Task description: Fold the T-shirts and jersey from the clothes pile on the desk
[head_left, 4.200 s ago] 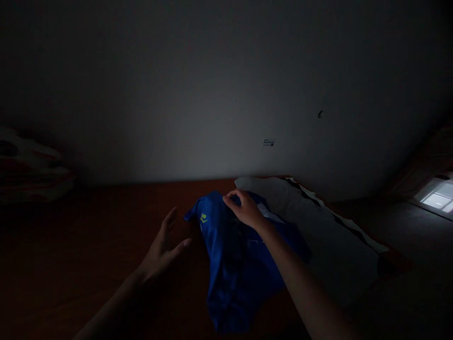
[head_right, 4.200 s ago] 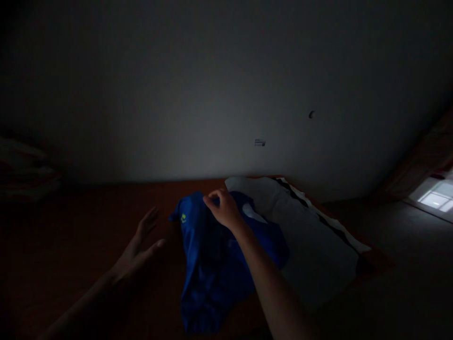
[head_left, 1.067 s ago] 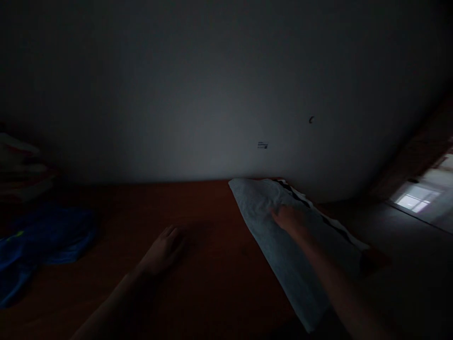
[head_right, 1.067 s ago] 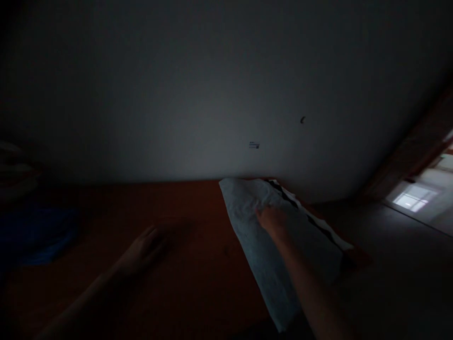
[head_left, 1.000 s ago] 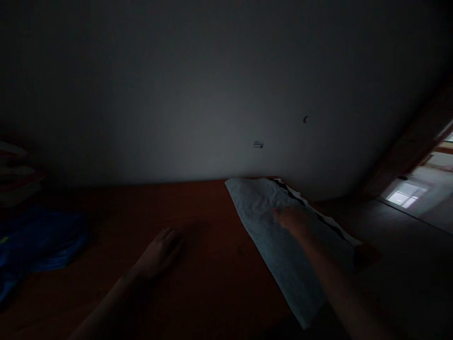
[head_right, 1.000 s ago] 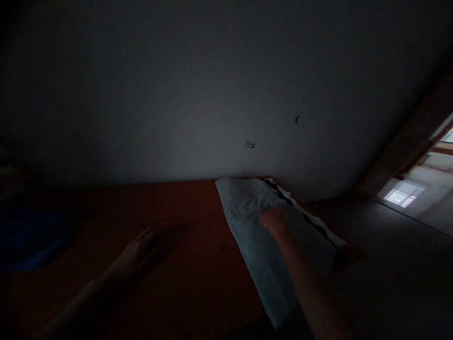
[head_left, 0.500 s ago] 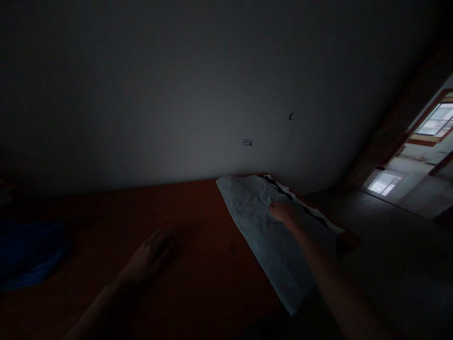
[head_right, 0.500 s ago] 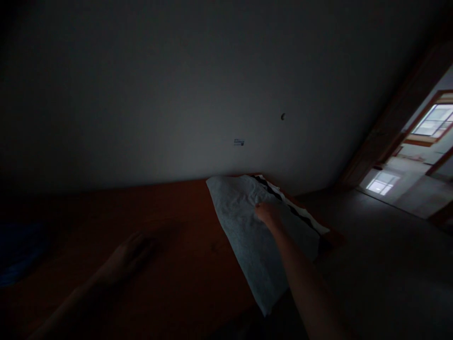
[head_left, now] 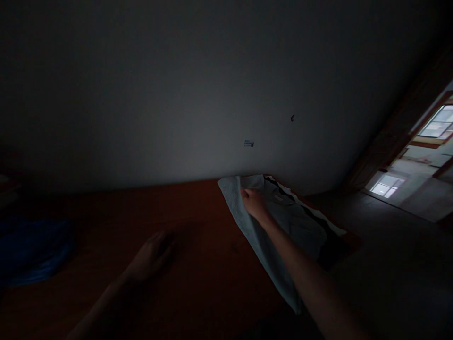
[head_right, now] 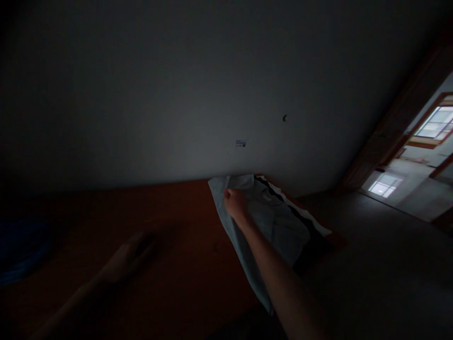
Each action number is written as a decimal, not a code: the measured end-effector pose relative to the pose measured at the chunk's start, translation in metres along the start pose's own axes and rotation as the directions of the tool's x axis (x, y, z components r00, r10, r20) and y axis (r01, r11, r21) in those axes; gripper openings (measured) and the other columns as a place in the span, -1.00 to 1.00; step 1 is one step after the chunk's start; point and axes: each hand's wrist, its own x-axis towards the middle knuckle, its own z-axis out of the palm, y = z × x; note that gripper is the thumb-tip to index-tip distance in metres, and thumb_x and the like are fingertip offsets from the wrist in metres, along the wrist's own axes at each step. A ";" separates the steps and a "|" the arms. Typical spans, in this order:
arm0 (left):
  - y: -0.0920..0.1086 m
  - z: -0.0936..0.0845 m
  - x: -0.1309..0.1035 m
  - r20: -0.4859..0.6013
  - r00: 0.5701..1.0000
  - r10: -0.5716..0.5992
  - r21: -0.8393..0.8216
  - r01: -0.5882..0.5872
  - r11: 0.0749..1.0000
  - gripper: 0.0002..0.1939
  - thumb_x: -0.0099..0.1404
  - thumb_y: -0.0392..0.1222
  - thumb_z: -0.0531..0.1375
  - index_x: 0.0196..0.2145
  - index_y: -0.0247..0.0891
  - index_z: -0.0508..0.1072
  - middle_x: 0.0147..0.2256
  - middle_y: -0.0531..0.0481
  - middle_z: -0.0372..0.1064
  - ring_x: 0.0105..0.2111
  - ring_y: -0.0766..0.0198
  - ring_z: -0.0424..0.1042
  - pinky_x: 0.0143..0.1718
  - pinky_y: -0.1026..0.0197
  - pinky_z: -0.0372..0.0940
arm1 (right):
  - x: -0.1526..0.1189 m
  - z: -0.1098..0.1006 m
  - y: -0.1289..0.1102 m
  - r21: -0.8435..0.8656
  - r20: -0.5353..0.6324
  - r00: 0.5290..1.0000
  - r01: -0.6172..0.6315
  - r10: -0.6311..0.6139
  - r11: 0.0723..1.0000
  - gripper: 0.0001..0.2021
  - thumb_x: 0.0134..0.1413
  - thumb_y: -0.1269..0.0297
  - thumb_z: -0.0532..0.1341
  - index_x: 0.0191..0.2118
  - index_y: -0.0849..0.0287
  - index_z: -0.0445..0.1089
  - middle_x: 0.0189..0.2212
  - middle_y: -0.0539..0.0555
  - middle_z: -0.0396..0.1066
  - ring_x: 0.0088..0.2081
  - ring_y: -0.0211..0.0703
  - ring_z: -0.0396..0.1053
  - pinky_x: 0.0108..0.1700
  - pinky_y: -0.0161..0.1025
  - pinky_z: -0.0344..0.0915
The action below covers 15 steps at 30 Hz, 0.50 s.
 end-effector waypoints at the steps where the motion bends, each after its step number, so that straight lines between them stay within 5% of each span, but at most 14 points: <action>1: 0.000 -0.001 -0.001 -0.009 0.999 -0.031 -0.027 0.031 0.999 -0.62 0.38 0.11 0.08 -0.08 -0.19 0.48 -0.12 -0.16 0.54 -0.16 0.06 0.55 -0.06 0.02 0.46 | -0.003 0.005 -0.019 0.051 -0.003 0.999 0.039 -0.039 0.998 -0.56 0.44 0.18 -0.10 -0.27 0.17 0.49 -0.30 0.14 0.55 -0.24 -0.15 0.44 -0.19 -0.29 0.20; 4: 0.002 -0.003 -0.005 -0.050 0.993 -0.111 -0.147 0.103 0.984 -0.51 0.36 0.16 0.12 0.09 -0.19 0.37 0.02 -0.19 0.49 -0.06 0.03 0.54 0.01 -0.01 0.45 | -0.013 0.023 -0.075 0.223 0.000 0.984 0.172 -0.177 0.959 -0.54 0.44 0.06 -0.09 -0.39 0.12 0.37 -0.45 -0.02 0.43 -0.38 -0.25 0.34 -0.28 -0.33 0.16; 7: 0.007 -0.005 -0.009 -0.071 0.989 -0.133 -0.281 0.108 0.954 -0.32 0.35 0.19 0.15 0.30 -0.15 0.15 0.19 -0.26 0.35 0.09 -0.05 0.46 0.07 -0.10 0.43 | -0.026 0.037 -0.119 0.640 -0.127 0.934 0.334 -0.333 0.692 -0.51 0.36 -0.11 -0.05 -0.51 0.08 0.17 -0.52 -0.05 0.25 -0.40 -0.22 0.23 -0.27 -0.28 0.14; 9: 0.008 -0.004 -0.011 -0.073 0.994 -0.086 -0.354 0.055 0.933 -0.15 0.30 0.20 0.21 0.39 -0.12 -0.02 0.30 -0.31 0.19 0.19 -0.12 0.36 0.13 -0.18 0.37 | -0.034 0.039 -0.140 0.820 -0.169 0.934 0.310 -0.314 0.481 -0.48 0.28 -0.25 -0.05 -0.50 0.06 0.14 -0.52 -0.07 0.19 -0.39 -0.21 0.19 -0.26 -0.26 0.15; 12: 0.002 0.002 -0.014 -0.114 0.993 -0.007 -0.464 -0.047 0.884 0.15 0.17 0.28 0.30 0.46 -0.08 -0.29 0.41 -0.36 -0.08 0.30 -0.23 0.19 0.20 -0.28 0.28 | -0.045 0.028 -0.161 0.951 -0.085 0.923 0.187 -0.376 0.245 -0.44 0.19 -0.37 -0.02 -0.48 0.05 0.16 -0.55 -0.08 0.14 -0.42 -0.21 0.18 -0.30 -0.25 0.18; 15: -0.007 0.007 -0.016 -0.162 0.984 -0.076 -0.510 -0.018 0.860 0.23 0.03 0.37 0.34 0.45 -0.11 -0.16 0.38 -0.35 0.02 0.27 -0.29 0.23 0.16 -0.29 0.32 | -0.051 0.015 -0.162 0.964 0.001 0.799 0.158 -0.601 0.212 -0.41 0.21 -0.38 -0.02 -0.46 0.07 0.29 -0.47 -0.03 0.30 -0.32 -0.17 0.33 -0.16 -0.22 0.26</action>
